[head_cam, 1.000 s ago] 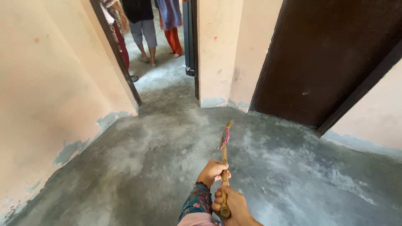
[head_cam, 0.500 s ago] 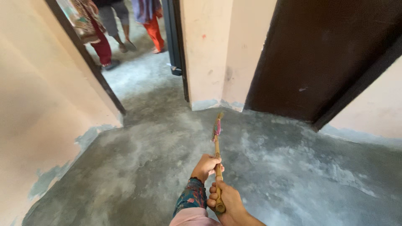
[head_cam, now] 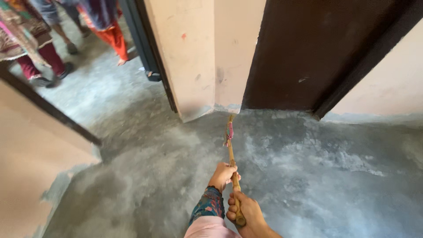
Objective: The person sweeps a concrete floor with a traditional straw broom, gathering debris into a pile and moving it toward a doorway. The person then walks into an adjacent room and continues sweeping near furniture.
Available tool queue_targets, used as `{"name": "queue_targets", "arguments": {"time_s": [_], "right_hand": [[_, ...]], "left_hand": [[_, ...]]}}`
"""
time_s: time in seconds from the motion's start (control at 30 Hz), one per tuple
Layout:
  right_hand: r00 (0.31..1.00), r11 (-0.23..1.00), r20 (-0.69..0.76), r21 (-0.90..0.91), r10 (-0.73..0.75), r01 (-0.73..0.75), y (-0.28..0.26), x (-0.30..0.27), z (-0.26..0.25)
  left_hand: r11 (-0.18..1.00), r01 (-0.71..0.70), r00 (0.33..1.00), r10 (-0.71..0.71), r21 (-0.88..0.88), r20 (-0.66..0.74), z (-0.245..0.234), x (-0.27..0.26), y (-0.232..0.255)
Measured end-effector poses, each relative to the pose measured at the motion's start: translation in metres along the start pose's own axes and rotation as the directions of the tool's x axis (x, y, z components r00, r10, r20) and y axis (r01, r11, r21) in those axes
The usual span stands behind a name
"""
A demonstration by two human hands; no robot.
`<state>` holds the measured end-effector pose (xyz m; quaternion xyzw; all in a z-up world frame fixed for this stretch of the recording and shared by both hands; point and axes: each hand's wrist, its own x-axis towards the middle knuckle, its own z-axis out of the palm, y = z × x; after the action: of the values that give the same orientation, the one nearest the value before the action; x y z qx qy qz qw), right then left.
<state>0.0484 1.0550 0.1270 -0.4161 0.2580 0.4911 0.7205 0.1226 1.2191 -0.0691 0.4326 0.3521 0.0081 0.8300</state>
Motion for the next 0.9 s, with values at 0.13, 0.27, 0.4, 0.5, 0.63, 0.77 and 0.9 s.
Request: {"name": "queue_targets", "arguments": {"time_s": [0.13,0.27,0.4,0.5,0.63,0.77,0.9], "right_hand": [[0.997,0.997,-0.074,0.068,-0.020,0.025,-0.002,0.041,0.039],[0.993,0.992,-0.105,0.109,-0.045,0.057,-0.013,0.075,0.065],[0.992,0.989,-0.118,0.136,-0.034,0.050,-0.030,0.118,0.067],[0.993,0.992,-0.110,0.114,-0.033,0.045,-0.045,0.164,0.056],[0.994,0.996,-0.109,0.090,0.012,-0.002,-0.079,0.235,0.039],[0.982,0.987,-0.122,0.088,0.144,-0.133,-0.125,0.313,0.028],[0.976,0.977,-0.053,0.034,0.211,-0.210,-0.190,0.382,0.015]], "left_hand": [[0.997,0.077,0.997,-0.077,0.024,0.016,-0.020,0.054,0.020],[0.995,0.088,0.993,-0.092,0.052,0.074,-0.027,0.096,0.029],[0.995,0.083,0.988,-0.089,0.052,0.123,-0.029,0.132,0.030],[0.994,0.105,0.983,-0.109,0.033,0.149,-0.026,0.162,0.035],[0.988,0.147,0.983,-0.142,-0.038,0.118,-0.019,0.202,0.045],[0.979,0.178,0.984,-0.179,-0.096,-0.002,-0.011,0.250,0.061],[0.954,0.253,0.967,-0.254,-0.162,0.011,-0.006,0.293,0.078]]}}
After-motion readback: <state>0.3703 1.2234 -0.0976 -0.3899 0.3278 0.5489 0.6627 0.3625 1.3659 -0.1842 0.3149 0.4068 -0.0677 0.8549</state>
